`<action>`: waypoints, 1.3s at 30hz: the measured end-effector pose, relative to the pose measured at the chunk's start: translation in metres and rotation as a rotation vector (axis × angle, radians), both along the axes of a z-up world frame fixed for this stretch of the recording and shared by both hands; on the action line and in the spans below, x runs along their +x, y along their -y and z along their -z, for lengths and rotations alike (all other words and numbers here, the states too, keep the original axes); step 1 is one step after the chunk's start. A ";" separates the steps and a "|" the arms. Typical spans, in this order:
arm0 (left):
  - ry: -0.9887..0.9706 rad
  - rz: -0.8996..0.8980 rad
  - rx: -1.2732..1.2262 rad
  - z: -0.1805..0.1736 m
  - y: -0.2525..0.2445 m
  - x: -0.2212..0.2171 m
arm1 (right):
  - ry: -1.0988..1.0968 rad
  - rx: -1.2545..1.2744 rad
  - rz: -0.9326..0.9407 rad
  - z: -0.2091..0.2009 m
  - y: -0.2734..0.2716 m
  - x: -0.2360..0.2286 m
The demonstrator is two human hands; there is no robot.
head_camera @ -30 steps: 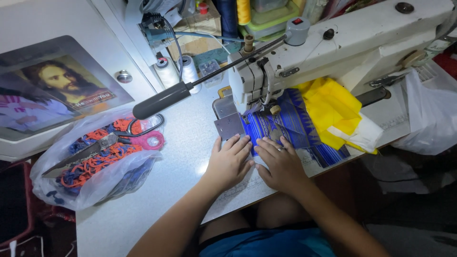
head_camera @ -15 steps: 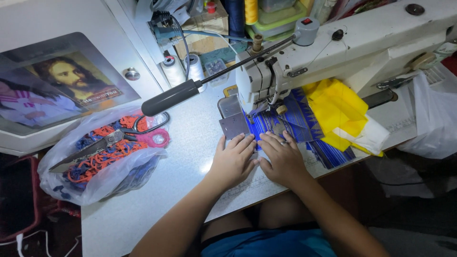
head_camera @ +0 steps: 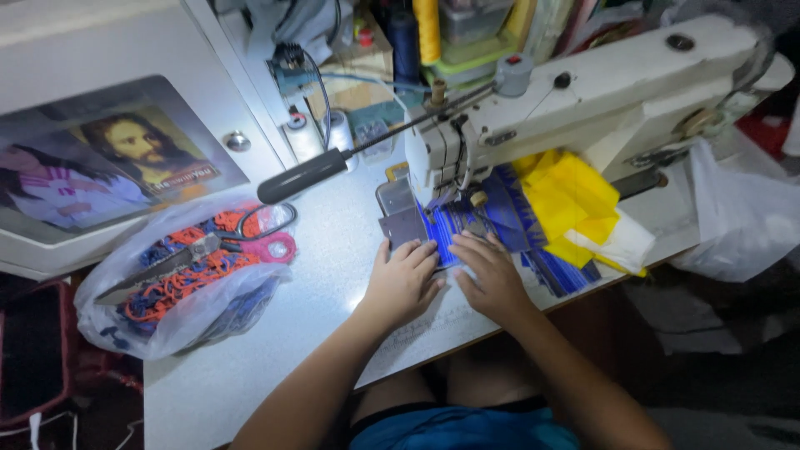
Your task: Sewing patterned fabric pieces together using an industrial sewing machine.
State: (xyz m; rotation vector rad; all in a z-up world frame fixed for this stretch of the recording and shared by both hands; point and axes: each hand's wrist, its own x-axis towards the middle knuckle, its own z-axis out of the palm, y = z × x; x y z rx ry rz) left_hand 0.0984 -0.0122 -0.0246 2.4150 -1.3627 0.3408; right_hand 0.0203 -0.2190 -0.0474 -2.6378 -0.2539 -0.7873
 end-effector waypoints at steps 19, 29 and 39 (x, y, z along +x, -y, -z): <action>0.054 -0.070 -0.070 0.005 0.003 0.008 | -0.221 -0.386 0.155 -0.037 0.125 -0.001; -0.042 -0.116 -0.030 -0.003 -0.007 0.022 | 0.027 -0.480 -0.231 -0.032 0.098 -0.025; -0.030 -0.153 -0.038 0.016 -0.008 0.027 | -0.043 -0.381 -0.213 -0.024 0.064 -0.045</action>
